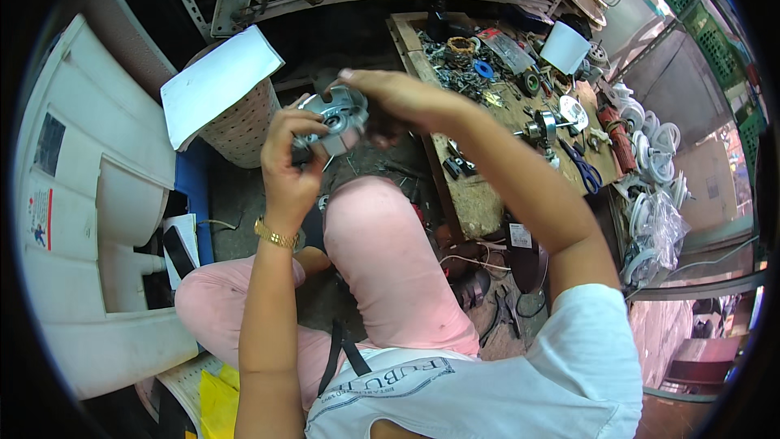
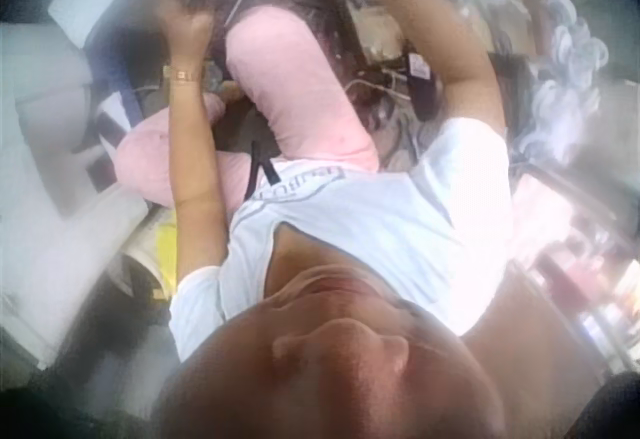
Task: The person uses a rivet tool and a hammer to secure components on a metal appliance motor housing while sitting on the floor.
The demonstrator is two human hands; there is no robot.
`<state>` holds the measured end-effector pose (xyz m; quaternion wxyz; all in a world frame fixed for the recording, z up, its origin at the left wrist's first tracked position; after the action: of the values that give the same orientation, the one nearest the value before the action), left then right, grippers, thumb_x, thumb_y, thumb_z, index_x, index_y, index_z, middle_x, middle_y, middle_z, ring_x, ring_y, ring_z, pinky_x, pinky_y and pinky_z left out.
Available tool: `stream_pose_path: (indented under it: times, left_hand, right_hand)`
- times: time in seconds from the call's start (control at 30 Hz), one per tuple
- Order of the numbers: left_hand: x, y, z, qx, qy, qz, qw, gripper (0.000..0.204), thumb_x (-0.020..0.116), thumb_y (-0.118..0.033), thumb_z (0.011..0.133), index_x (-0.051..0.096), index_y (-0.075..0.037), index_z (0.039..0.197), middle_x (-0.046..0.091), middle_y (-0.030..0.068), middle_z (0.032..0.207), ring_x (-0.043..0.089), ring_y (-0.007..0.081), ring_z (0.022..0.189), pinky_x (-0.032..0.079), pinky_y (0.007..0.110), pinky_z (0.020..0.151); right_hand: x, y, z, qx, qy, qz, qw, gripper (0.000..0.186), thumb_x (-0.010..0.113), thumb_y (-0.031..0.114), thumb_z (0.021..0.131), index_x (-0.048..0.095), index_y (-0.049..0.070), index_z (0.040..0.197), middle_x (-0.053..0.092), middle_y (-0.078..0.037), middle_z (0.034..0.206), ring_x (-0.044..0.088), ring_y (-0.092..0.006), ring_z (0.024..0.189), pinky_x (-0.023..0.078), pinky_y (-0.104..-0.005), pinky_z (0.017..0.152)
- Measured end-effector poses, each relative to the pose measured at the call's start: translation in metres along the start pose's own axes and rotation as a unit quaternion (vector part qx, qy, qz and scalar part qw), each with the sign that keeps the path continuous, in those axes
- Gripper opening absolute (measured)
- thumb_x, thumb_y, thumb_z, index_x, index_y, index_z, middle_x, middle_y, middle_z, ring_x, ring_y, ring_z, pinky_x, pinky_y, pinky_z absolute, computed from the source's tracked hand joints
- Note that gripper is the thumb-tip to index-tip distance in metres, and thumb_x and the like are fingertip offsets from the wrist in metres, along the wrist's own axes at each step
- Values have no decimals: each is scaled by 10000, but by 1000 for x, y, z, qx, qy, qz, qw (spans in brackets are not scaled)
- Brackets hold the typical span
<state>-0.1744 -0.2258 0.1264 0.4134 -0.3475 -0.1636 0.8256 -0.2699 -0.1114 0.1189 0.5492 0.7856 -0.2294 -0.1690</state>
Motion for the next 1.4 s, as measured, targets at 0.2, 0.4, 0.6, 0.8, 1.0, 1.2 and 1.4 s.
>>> stream_pose_path:
  times: [0.2, 0.4, 0.6, 0.8, 1.0, 1.2, 1.4]
  left_hand:
    - [-7, 88, -19, -235, -147, -250, 928, 359, 653, -115, 885, 514, -19, 1202, 592, 52, 1141, 546, 138, 1039, 411, 277, 938]
    - [-9, 183, -99, -401, -194, -393, 805, 307, 503, -80, 882, 533, -39, 1185, 585, 108, 1178, 561, 238, 1097, 445, 373, 946]
    - [21, 203, -108, -516, -261, -475, 663, 365, 436, -302, 938, 532, -44, 1179, 581, 138, 1188, 541, 268, 1134, 431, 404, 967]
    - [17, 201, -67, -476, -110, -278, 827, 270, 628, -144, 855, 608, -13, 1090, 551, -6, 855, 514, 83, 740, 425, 226, 679]
    - [71, 153, -19, -424, 214, -313, 822, 452, 599, -331, 917, 551, 5, 1216, 552, -36, 821, 408, -2, 602, 337, 134, 570]
    - [96, 135, -3, -403, 208, -314, 834, 152, 640, -191, 895, 626, -57, 967, 583, -65, 831, 446, -6, 676, 358, 152, 607]
    - [62, 168, -43, -427, 143, -264, 853, 129, 658, -153, 874, 633, -34, 915, 651, 26, 864, 593, 79, 824, 457, 209, 753]
  right_hand:
    - [-294, -81, -71, 79, -420, -522, 738, 213, 656, 224, 817, 717, 67, 947, 699, -149, 863, 676, -267, 808, 514, -408, 719]
    - [-341, -170, -76, 117, -370, -565, 728, 234, 738, 131, 665, 723, 116, 898, 698, -119, 927, 666, -286, 875, 518, -385, 763]
    - [-344, -169, -88, 134, -397, -630, 654, 147, 680, 129, 702, 686, 83, 842, 673, -170, 880, 648, -349, 851, 513, -435, 736]
    - [-325, -137, -91, 200, -336, -707, 589, 304, 659, 271, 784, 649, 15, 949, 664, -188, 986, 649, -354, 908, 525, -455, 773]
    - [-125, -9, -46, -22, -409, -522, 748, 317, 691, 337, 751, 662, 66, 912, 674, -144, 847, 655, -310, 780, 501, -414, 704]
    - [-38, -46, 25, -101, -382, -367, 842, 228, 693, 268, 712, 696, 60, 805, 672, -153, 754, 659, -339, 738, 513, -410, 664]
    - [-21, -116, 80, -163, -353, -185, 903, 414, 739, 349, 717, 655, 28, 965, 668, -192, 899, 659, -324, 849, 515, -400, 742]
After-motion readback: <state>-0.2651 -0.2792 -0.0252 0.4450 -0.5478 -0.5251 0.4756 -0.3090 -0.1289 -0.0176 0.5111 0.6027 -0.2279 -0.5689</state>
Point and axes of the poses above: each hand's wrist, its own z-axis towards the middle knuckle, its own x-axis out of the palm, y = z × x, the point moved 8 cm from there along z, towards the middle knuckle
